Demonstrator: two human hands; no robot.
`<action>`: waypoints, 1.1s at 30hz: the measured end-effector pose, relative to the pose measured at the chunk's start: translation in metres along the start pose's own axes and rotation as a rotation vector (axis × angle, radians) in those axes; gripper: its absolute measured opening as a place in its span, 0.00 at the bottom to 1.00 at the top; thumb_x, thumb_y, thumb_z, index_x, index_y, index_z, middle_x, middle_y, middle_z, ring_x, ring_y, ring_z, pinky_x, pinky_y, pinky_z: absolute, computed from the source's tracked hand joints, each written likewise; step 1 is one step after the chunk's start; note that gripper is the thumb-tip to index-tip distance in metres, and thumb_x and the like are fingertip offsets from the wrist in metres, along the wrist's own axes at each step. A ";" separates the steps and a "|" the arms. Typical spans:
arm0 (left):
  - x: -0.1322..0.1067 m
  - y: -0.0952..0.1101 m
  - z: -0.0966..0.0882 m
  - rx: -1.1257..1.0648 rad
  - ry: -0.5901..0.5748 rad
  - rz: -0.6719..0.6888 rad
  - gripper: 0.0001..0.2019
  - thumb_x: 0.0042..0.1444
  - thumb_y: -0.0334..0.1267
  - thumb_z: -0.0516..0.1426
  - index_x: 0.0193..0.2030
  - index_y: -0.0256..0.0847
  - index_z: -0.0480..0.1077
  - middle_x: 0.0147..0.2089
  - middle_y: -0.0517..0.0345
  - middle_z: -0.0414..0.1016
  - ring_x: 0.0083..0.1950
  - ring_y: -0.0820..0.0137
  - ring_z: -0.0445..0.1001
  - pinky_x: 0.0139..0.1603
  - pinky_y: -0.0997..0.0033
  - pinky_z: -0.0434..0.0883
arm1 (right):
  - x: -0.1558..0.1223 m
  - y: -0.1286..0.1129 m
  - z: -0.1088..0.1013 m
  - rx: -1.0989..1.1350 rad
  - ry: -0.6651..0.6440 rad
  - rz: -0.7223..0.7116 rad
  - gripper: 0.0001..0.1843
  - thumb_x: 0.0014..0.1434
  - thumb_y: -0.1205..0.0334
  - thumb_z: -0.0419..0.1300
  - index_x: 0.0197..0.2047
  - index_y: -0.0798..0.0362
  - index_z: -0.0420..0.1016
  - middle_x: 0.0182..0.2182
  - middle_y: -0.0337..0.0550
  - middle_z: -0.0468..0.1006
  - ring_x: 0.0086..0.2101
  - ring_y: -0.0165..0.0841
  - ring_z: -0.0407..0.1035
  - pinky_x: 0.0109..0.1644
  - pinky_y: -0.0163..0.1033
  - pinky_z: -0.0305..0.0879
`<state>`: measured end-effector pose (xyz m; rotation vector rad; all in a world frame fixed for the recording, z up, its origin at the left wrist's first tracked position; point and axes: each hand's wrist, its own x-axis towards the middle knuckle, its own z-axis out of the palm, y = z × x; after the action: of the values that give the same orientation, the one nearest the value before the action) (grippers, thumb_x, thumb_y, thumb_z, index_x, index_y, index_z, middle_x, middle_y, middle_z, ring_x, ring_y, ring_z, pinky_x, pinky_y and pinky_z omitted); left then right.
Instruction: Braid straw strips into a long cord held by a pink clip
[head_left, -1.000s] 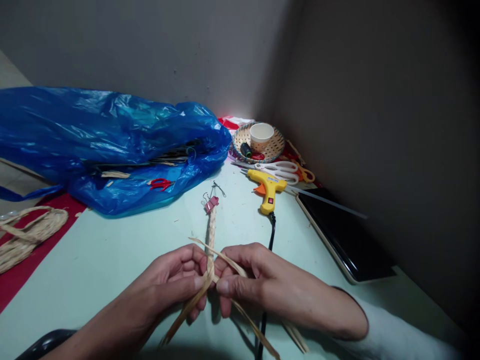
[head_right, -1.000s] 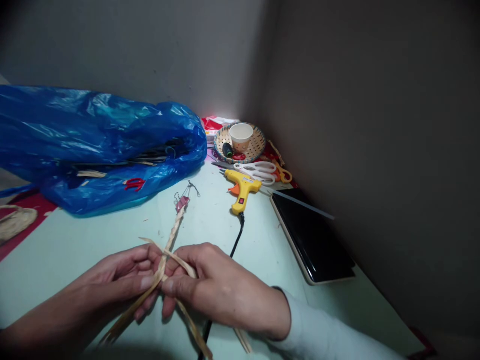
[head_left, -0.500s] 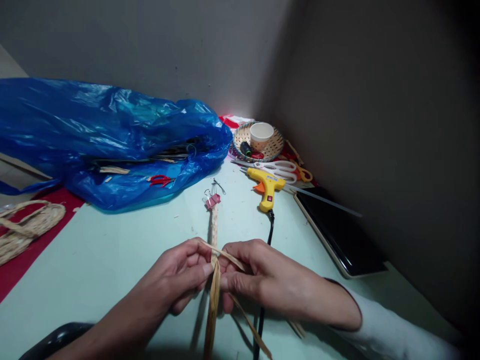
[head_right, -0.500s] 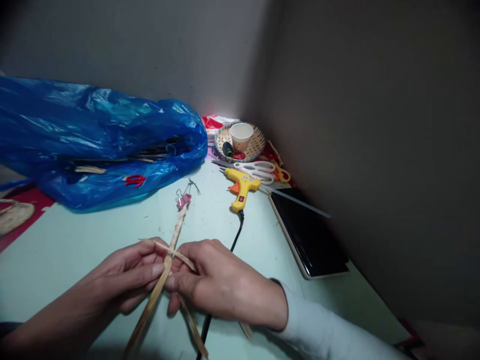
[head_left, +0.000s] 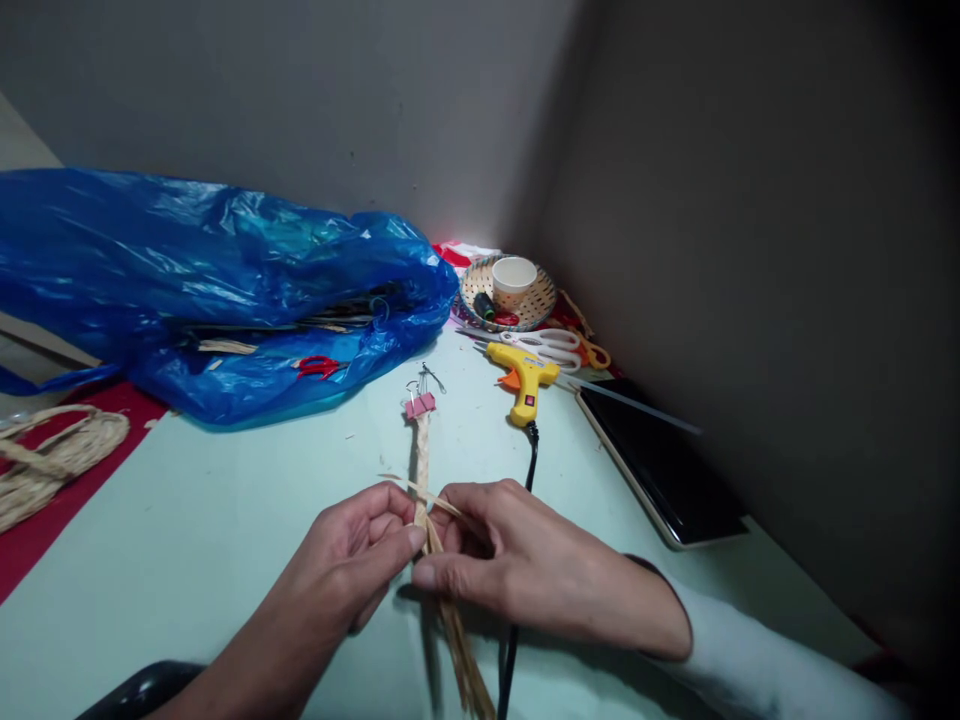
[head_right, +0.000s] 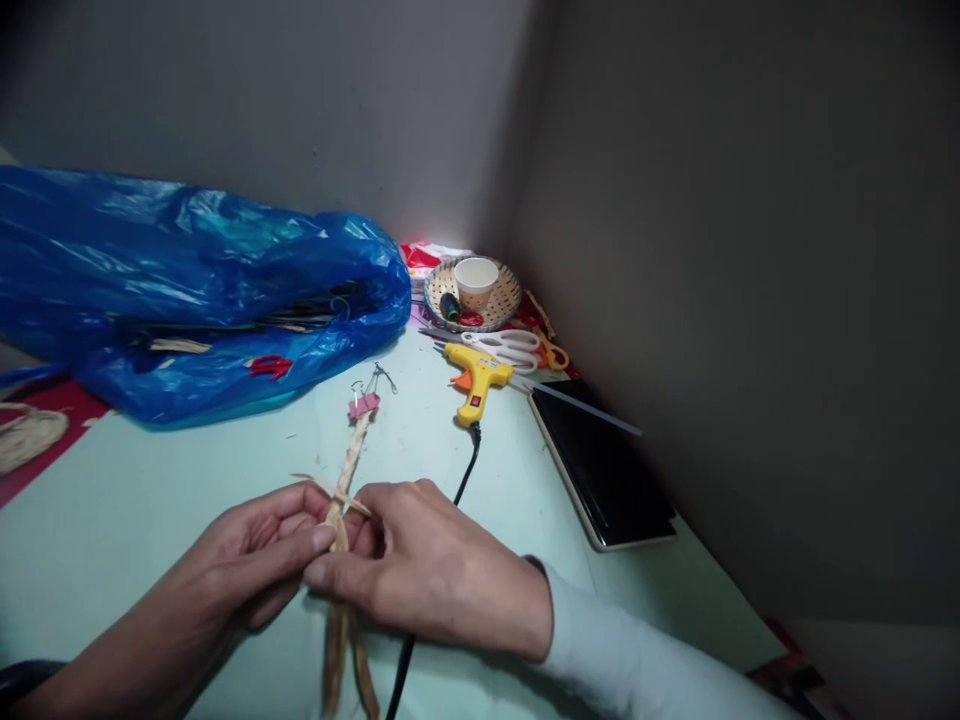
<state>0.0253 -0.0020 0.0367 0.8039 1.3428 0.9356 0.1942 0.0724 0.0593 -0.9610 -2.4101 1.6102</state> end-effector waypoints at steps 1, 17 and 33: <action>0.000 -0.001 -0.001 0.006 -0.002 -0.004 0.11 0.55 0.45 0.58 0.34 0.40 0.65 0.21 0.70 0.56 0.20 0.80 0.44 0.21 0.74 0.42 | 0.000 0.002 0.002 -0.019 0.008 -0.007 0.13 0.60 0.54 0.59 0.31 0.54 0.66 0.24 0.34 0.67 0.25 0.25 0.59 0.25 0.30 0.51; 0.004 -0.007 -0.008 -0.088 -0.012 -0.090 0.13 0.54 0.47 0.60 0.32 0.41 0.65 0.18 0.72 0.55 0.19 0.81 0.39 0.19 0.75 0.38 | -0.010 0.000 0.005 -0.196 0.076 -0.034 0.15 0.67 0.54 0.50 0.31 0.53 0.64 0.26 0.37 0.70 0.28 0.28 0.62 0.31 0.33 0.54; -0.003 -0.007 -0.005 -0.048 -0.064 0.029 0.06 0.56 0.39 0.56 0.33 0.38 0.66 0.21 0.60 0.75 0.16 0.78 0.66 0.19 0.79 0.60 | -0.028 -0.022 0.043 -0.324 0.219 0.159 0.17 0.66 0.52 0.46 0.35 0.49 0.71 0.30 0.45 0.71 0.30 0.35 0.64 0.32 0.37 0.53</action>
<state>0.0213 -0.0075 0.0311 0.8115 1.2524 0.9536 0.1895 0.0174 0.0662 -1.3326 -2.5361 1.0982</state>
